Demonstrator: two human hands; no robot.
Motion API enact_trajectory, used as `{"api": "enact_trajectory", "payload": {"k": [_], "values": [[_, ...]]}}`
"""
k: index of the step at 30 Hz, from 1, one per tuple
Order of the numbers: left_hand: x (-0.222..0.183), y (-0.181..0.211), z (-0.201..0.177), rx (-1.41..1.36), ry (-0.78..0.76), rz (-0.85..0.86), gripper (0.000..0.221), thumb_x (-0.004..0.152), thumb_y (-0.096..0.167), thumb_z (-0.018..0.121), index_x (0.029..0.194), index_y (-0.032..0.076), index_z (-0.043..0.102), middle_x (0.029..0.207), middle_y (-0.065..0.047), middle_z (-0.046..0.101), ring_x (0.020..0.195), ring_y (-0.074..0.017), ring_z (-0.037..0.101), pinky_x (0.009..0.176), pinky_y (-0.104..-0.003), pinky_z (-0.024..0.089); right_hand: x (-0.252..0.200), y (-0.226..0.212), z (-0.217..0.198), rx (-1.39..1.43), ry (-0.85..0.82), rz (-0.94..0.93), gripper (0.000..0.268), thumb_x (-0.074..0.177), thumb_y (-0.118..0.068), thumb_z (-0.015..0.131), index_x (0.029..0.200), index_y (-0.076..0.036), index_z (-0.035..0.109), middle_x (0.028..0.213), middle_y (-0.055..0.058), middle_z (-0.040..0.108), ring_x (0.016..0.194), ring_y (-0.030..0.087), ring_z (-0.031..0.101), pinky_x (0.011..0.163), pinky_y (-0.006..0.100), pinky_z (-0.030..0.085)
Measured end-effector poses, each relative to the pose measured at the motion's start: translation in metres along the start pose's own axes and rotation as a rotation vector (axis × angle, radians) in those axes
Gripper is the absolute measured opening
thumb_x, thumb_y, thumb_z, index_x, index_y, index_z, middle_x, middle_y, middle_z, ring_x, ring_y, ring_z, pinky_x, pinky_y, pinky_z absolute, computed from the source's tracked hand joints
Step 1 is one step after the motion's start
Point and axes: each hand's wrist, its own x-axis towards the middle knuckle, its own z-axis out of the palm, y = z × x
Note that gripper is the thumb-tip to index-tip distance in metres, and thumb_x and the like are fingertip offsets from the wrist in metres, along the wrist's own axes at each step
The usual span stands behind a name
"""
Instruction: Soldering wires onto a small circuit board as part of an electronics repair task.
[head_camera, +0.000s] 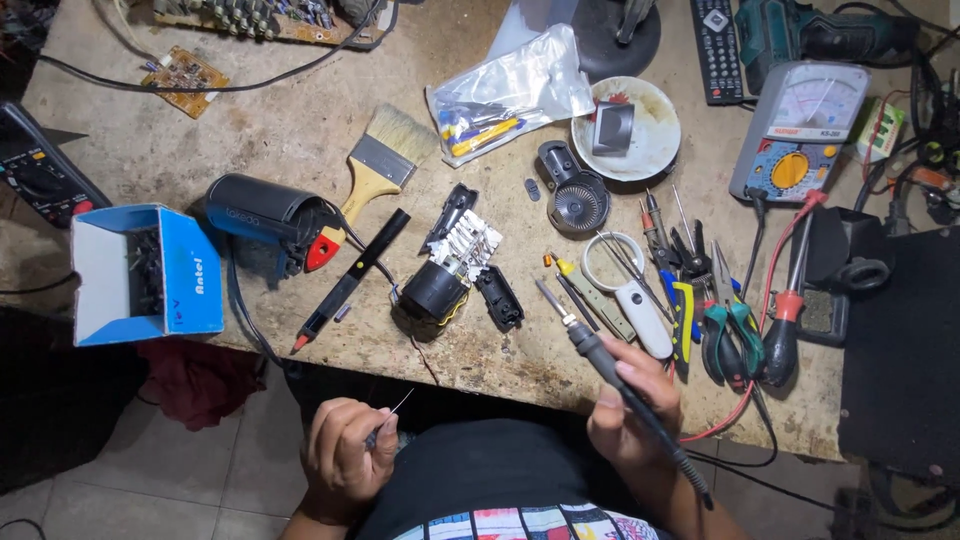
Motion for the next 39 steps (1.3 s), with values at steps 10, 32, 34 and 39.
{"api": "enact_trajectory", "payload": {"k": [10,32,34,39], "values": [[-0.07,-0.03,0.041,-0.024,-0.246,-0.108,0.015,0.098,0.023,0.065,0.095,0.009,0.069,0.086,-0.008,0.067,0.08,-0.0271,0.065,0.073,-0.041,0.055,0.029,-0.015,-0.072,-0.281,0.463,0.101,0.025,0.104,-0.01,0.046,0.117,0.01,0.039,0.106,0.041,0.058,0.078,0.045,0.068,0.069,0.04,0.055],[-0.05,-0.026,0.049,-0.062,-0.208,-0.122,0.018,0.093,0.027,0.074,0.089,0.01,0.07,0.079,-0.007,0.062,0.074,-0.0287,0.06,0.069,-0.04,0.049,0.044,0.118,-0.178,-0.554,0.515,0.346,0.019,0.111,-0.003,0.059,0.129,0.002,0.057,0.096,0.023,0.07,0.081,0.024,0.074,0.06,0.03,0.062],[-0.045,-0.022,0.039,-0.118,-0.151,-0.121,0.016,0.095,0.023,0.071,0.09,0.007,0.07,0.081,-0.007,0.066,0.075,-0.0266,0.063,0.069,-0.039,0.051,0.042,0.144,-0.184,-0.463,0.537,0.381,0.02,0.111,-0.003,0.058,0.131,0.0,0.056,0.096,0.021,0.068,0.078,0.021,0.072,0.057,0.028,0.06],[-0.037,-0.02,0.019,-0.154,0.027,-0.103,0.017,0.099,0.019,0.064,0.094,0.003,0.069,0.086,-0.011,0.066,0.078,-0.0289,0.064,0.071,-0.04,0.055,0.042,0.154,-0.186,-0.217,0.686,0.648,0.042,0.102,-0.013,0.048,0.144,-0.007,0.05,0.113,0.009,0.071,0.096,0.011,0.077,0.079,0.028,0.072]]}}
